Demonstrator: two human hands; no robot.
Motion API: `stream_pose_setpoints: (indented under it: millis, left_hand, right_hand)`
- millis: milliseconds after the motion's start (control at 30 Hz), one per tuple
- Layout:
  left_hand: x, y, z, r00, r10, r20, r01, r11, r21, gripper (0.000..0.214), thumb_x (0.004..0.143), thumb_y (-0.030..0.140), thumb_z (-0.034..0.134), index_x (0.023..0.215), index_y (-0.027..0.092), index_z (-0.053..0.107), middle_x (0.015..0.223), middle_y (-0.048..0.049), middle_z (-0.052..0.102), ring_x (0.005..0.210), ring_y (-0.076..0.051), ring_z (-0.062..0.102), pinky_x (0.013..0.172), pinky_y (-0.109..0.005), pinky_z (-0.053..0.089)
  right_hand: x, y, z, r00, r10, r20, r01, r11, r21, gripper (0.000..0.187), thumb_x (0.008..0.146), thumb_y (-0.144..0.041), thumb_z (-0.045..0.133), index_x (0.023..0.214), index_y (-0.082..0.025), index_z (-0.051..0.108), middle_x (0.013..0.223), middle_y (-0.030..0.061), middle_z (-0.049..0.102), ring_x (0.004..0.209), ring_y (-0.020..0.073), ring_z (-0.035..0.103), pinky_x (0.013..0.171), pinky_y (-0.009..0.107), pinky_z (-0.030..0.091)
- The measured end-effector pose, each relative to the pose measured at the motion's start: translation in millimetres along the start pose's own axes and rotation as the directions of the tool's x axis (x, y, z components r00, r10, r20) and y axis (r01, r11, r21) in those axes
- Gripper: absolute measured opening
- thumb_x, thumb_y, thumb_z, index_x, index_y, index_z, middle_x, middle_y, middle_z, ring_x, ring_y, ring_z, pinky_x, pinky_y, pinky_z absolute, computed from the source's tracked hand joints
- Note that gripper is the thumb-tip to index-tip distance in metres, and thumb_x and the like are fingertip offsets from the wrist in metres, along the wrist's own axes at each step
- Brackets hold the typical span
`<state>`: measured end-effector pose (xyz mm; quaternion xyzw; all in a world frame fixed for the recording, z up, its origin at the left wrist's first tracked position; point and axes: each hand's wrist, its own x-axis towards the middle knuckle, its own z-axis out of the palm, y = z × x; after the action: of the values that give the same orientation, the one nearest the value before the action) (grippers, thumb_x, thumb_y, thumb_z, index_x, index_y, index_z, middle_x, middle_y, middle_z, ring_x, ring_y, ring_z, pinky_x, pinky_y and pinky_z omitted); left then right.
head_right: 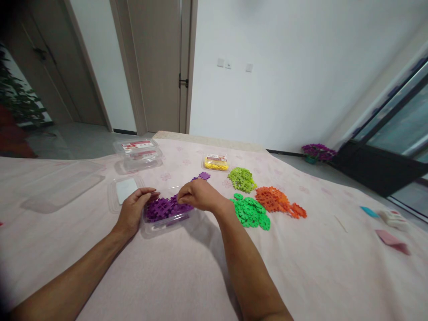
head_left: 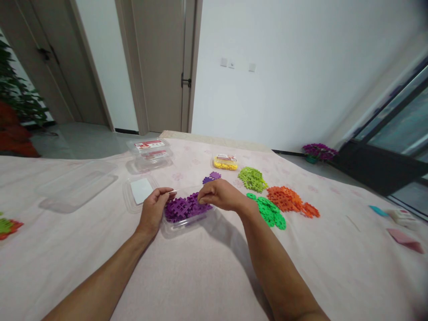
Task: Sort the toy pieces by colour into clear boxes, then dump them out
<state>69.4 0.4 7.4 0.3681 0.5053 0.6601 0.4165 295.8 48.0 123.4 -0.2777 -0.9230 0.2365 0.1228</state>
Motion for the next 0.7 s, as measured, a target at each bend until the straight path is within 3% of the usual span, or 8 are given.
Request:
stream_pose_setpoints:
  millis: [133, 267, 500, 633, 700]
  left_hand:
    - [-2, 0, -0.5, 1.0, 0.008, 0.007, -0.008, 1.0, 0.001, 0.032, 0.075, 0.038, 0.07, 0.098, 0.016, 0.067, 0.09, -0.0081, 0.076, 0.09, -0.022, 0.07, 0.093, -0.039, 0.05]
    - [-3, 1, 0.4, 1.0, 0.009, 0.009, -0.009, 1.0, 0.002, 0.031, 0.075, 0.038, 0.07, 0.097, 0.017, 0.067, 0.089, -0.0077, 0.076, 0.091, -0.022, 0.069, 0.092, -0.038, 0.05]
    - [-4, 6, 3.5, 1.0, 0.006, -0.003, -0.006, 1.0, 0.001, 0.031, 0.073, 0.038, 0.071, 0.095, 0.017, 0.068, 0.088, -0.0075, 0.076, 0.089, -0.022, 0.07, 0.091, -0.037, 0.051]
    - [-4, 7, 3.8, 1.0, -0.001, 0.0, 0.001, 1.0, 0.007, 0.032, 0.073, 0.038, 0.071, 0.096, 0.016, 0.068, 0.088, -0.0079, 0.076, 0.089, -0.023, 0.07, 0.09, -0.038, 0.051]
    - [-3, 5, 3.4, 1.0, -0.003, 0.0, 0.003, 1.0, 0.004, 0.032, 0.073, 0.039, 0.071, 0.095, 0.017, 0.068, 0.088, -0.0079, 0.076, 0.089, -0.023, 0.07, 0.089, -0.038, 0.051]
  right_hand:
    - [3, 0, 8, 0.994, -0.004, 0.111, 0.01, 0.998, -0.057, 0.014, 0.081, -0.009, 0.066, 0.084, -0.017, 0.078, 0.079, 0.0006, 0.074, 0.068, 0.0116, 0.061, 0.065, 0.021, 0.039]
    - [9, -4, 18, 0.994, 0.027, 0.11, -0.014, 0.993, -0.117, 0.015, 0.08, -0.009, 0.066, 0.083, -0.018, 0.078, 0.082, 0.0014, 0.075, 0.072, 0.0125, 0.063, 0.067, 0.021, 0.039]
    - [4, -9, 13, 0.994, 0.079, 0.081, -0.078, 0.997, -0.014, 0.012, 0.08, -0.013, 0.066, 0.082, -0.017, 0.077, 0.068, -0.0021, 0.069, 0.061, 0.0094, 0.055, 0.059, 0.02, 0.035]
    - [5, -1, 15, 0.991, 0.048, 0.124, -0.058, 0.995, 0.082, 0.01, 0.079, -0.015, 0.065, 0.08, -0.016, 0.075, 0.067, -0.0031, 0.067, 0.06, 0.0091, 0.055, 0.059, 0.02, 0.037]
    - [7, 13, 15, 0.996, 0.088, 0.013, -0.089, 0.986, 0.139, 0.013, 0.082, -0.019, 0.063, 0.082, -0.016, 0.075, 0.069, -0.0024, 0.068, 0.061, 0.0101, 0.057, 0.06, 0.02, 0.04]
